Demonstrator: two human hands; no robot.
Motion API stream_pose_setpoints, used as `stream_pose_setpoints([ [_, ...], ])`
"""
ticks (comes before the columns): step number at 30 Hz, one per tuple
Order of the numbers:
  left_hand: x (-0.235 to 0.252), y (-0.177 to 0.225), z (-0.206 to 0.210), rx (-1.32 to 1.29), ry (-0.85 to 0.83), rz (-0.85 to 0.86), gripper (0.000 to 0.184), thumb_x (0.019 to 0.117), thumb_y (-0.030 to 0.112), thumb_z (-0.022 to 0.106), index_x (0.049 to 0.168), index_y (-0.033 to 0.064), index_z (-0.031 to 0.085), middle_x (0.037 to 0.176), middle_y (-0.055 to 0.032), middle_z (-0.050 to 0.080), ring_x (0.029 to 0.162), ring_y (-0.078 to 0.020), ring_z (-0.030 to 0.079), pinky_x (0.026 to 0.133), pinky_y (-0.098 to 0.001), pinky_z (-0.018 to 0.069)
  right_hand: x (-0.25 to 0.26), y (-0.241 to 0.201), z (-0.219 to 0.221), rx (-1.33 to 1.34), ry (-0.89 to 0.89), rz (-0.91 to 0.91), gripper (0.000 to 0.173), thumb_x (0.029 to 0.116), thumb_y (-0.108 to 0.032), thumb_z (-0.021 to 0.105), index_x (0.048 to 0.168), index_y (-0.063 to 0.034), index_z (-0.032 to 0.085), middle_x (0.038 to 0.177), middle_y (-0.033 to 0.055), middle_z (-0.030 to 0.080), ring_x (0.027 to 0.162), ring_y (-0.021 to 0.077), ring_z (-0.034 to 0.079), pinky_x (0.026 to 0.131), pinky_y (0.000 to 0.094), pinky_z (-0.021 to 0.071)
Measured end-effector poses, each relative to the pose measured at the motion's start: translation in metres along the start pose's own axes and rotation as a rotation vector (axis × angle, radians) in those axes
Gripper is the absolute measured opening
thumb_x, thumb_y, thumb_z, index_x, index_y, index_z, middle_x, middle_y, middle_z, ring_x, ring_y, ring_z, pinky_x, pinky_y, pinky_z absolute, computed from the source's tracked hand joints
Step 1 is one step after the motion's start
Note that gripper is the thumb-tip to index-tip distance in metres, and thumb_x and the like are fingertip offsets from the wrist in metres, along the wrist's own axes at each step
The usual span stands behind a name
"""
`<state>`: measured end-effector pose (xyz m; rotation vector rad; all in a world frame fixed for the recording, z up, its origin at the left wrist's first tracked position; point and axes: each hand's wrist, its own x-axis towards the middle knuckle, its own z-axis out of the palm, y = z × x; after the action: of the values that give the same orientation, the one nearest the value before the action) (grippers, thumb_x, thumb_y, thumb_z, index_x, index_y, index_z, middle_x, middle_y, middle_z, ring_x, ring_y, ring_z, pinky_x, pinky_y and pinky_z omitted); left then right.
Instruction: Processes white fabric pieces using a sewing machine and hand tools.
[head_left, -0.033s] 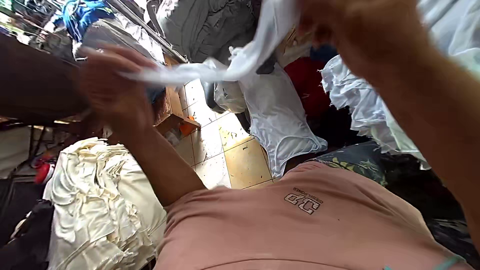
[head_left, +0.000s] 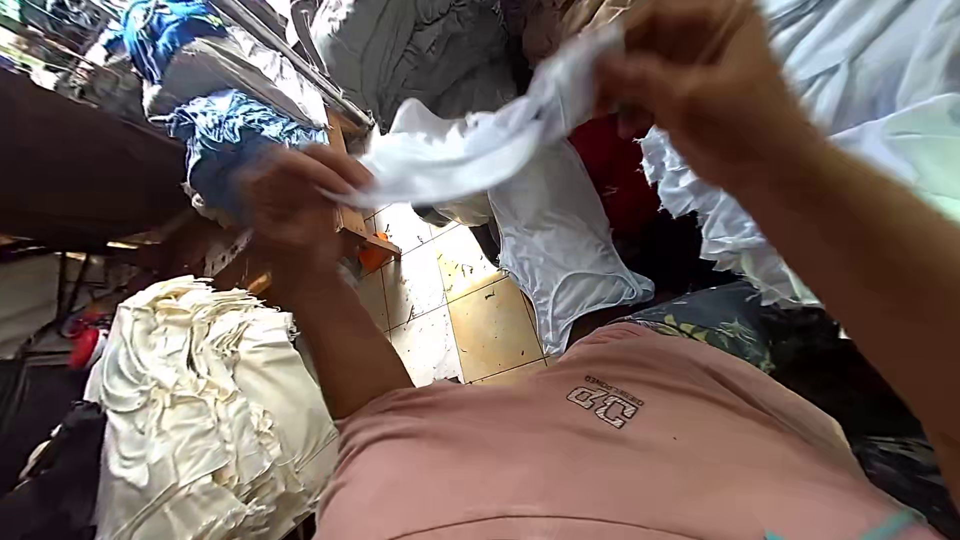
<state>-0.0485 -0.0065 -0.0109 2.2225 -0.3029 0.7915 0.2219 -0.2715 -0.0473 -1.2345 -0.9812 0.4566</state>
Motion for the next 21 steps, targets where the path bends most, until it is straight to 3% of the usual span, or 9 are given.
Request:
stream_pose_setpoints([
  [2, -0.049, -0.042, 0.053, -0.180, -0.145, -0.241, 0.016, 0.0993, 0.040, 0.061, 0.095, 0.0316, 0.074, 0.099, 0.0185, 0.072, 0.096, 0.0011, 0.067, 0.086, -0.0229, 0.0561, -0.036, 0.064, -0.012, -0.091, -0.066, 0.115, 0.017, 0.1003, -0.012, 0.057, 0.109, 0.0004, 0.064, 0.092, 0.0017, 0.070, 0.083, 0.0074, 0.068, 0.077, 0.0307, 0.0598],
  [5, -0.139, -0.094, 0.153, -0.247, -0.137, -0.717, 0.015, 0.0872, 0.014, 0.062, 0.081, 0.0027, 0.069, 0.085, 0.0001, 0.070, 0.083, -0.0068, 0.066, 0.079, -0.0304, 0.0563, -0.099, 0.166, -0.029, -0.220, -0.091, 0.362, 0.019, 0.0976, -0.007, 0.060, 0.108, 0.0084, 0.066, 0.092, 0.0168, 0.069, 0.081, 0.0214, 0.068, 0.079, 0.0446, 0.0577],
  [6, -0.165, -0.108, 0.185, -0.211, -0.194, -0.818, 0.016, 0.0868, 0.007, 0.059, 0.086, -0.0049, 0.069, 0.088, -0.0067, 0.071, 0.086, -0.0114, 0.067, 0.084, -0.0338, 0.0562, -0.119, 0.194, -0.032, -0.276, -0.131, 0.437, 0.017, 0.0962, -0.004, 0.061, 0.105, 0.0094, 0.067, 0.090, 0.0198, 0.068, 0.079, 0.0263, 0.066, 0.077, 0.0485, 0.0555],
  [8, -0.202, -0.122, 0.237, -0.084, -0.415, -0.913, 0.022, 0.0896, 0.001, 0.056, 0.097, -0.0137, 0.070, 0.099, -0.0214, 0.071, 0.097, -0.0256, 0.068, 0.093, -0.0431, 0.0527, -0.153, 0.233, -0.036, -0.412, -0.301, 0.597, 0.016, 0.0951, -0.003, 0.067, 0.104, 0.0107, 0.068, 0.099, 0.0257, 0.068, 0.091, 0.0364, 0.066, 0.087, 0.0549, 0.0521],
  [11, -0.228, -0.129, 0.293, 0.075, -0.721, -0.973, 0.024, 0.0949, 0.004, 0.058, 0.109, -0.0103, 0.071, 0.117, -0.0277, 0.069, 0.118, -0.0400, 0.064, 0.106, -0.0548, 0.0462, -0.181, 0.259, -0.041, -0.617, -0.570, 0.760, 0.034, 0.0994, -0.019, 0.068, 0.119, 0.0090, 0.067, 0.124, 0.0298, 0.063, 0.121, 0.0433, 0.059, 0.105, 0.0583, 0.0435],
  [15, -0.223, -0.134, 0.324, 0.282, -1.020, -0.953, 0.046, 0.0918, 0.021, 0.070, 0.131, -0.0011, 0.064, 0.138, -0.0306, 0.057, 0.133, -0.0503, 0.050, 0.108, -0.0657, 0.0410, -0.189, 0.202, -0.049, -0.614, -0.575, 0.777, 0.046, 0.1050, -0.022, 0.058, 0.139, 0.0092, 0.055, 0.141, 0.0323, 0.054, 0.135, 0.0457, 0.050, 0.114, 0.0586, 0.0355],
  [18, -0.148, -0.107, 0.313, 0.305, -1.421, -0.812, 0.056, 0.1017, 0.025, 0.063, 0.149, -0.0018, 0.048, 0.148, -0.0298, 0.050, 0.138, -0.0458, 0.049, 0.114, -0.0597, 0.0394, -0.209, 0.126, -0.067, -0.417, -0.408, 0.587, 0.038, 0.1053, -0.017, 0.058, 0.133, 0.0093, 0.060, 0.128, 0.0290, 0.064, 0.117, 0.0392, 0.064, 0.106, 0.0500, 0.0462],
  [19, -0.105, -0.084, 0.313, 0.312, -1.486, -0.814, 0.054, 0.1033, 0.020, 0.061, 0.150, -0.0015, 0.047, 0.151, -0.0264, 0.049, 0.142, -0.0416, 0.046, 0.119, -0.0563, 0.0332, -0.223, 0.104, -0.074, -0.356, -0.302, 0.496, 0.034, 0.1052, -0.016, 0.057, 0.128, 0.0086, 0.063, 0.121, 0.0257, 0.067, 0.108, 0.0329, 0.067, 0.100, 0.0443, 0.0507],
  [21, -0.042, -0.069, 0.305, 0.121, -1.379, -0.556, 0.050, 0.0992, 0.018, 0.066, 0.141, -0.0078, 0.055, 0.140, -0.0292, 0.058, 0.132, -0.0429, 0.055, 0.114, -0.0570, 0.0398, -0.258, 0.067, -0.082, -0.349, -0.024, 0.333, 0.031, 0.1057, -0.017, 0.054, 0.122, 0.0065, 0.067, 0.111, 0.0201, 0.071, 0.098, 0.0224, 0.069, 0.092, 0.0351, 0.0552],
])
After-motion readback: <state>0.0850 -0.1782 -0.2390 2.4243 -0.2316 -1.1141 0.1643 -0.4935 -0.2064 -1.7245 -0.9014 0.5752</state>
